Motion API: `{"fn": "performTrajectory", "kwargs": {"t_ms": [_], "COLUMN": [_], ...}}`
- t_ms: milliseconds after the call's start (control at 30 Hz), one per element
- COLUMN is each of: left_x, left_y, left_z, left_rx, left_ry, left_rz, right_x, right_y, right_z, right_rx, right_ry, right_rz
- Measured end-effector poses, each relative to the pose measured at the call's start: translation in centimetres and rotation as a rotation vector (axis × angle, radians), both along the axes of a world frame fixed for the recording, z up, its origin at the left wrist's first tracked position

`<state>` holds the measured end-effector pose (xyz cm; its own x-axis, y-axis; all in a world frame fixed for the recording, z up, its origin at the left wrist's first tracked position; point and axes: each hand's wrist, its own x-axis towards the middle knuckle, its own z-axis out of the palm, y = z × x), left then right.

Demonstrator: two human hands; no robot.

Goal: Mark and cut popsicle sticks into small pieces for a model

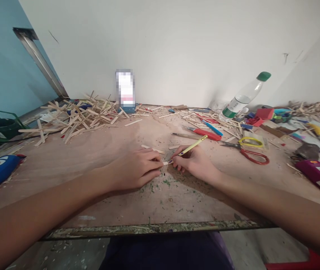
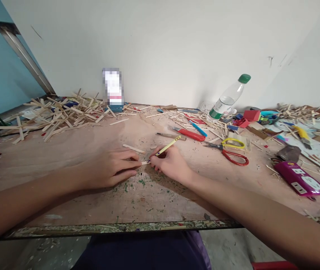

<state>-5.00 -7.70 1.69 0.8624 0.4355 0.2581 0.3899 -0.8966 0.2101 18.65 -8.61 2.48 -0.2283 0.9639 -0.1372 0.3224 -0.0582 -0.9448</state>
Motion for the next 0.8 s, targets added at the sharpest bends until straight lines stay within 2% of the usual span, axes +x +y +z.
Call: {"fn": "performTrajectory", "kwargs": {"t_ms": [800], "left_x": [0.01], "left_y": [-0.12], "left_z": [0.13], "left_rx": [0.011], "left_ry": [-0.01], "left_rz": [0.005], "right_x": [0.01], "right_y": [0.09], "right_z": [-0.34], "right_rx": [0.004], "right_ry": [0.004], "right_rz": [-0.01]}}
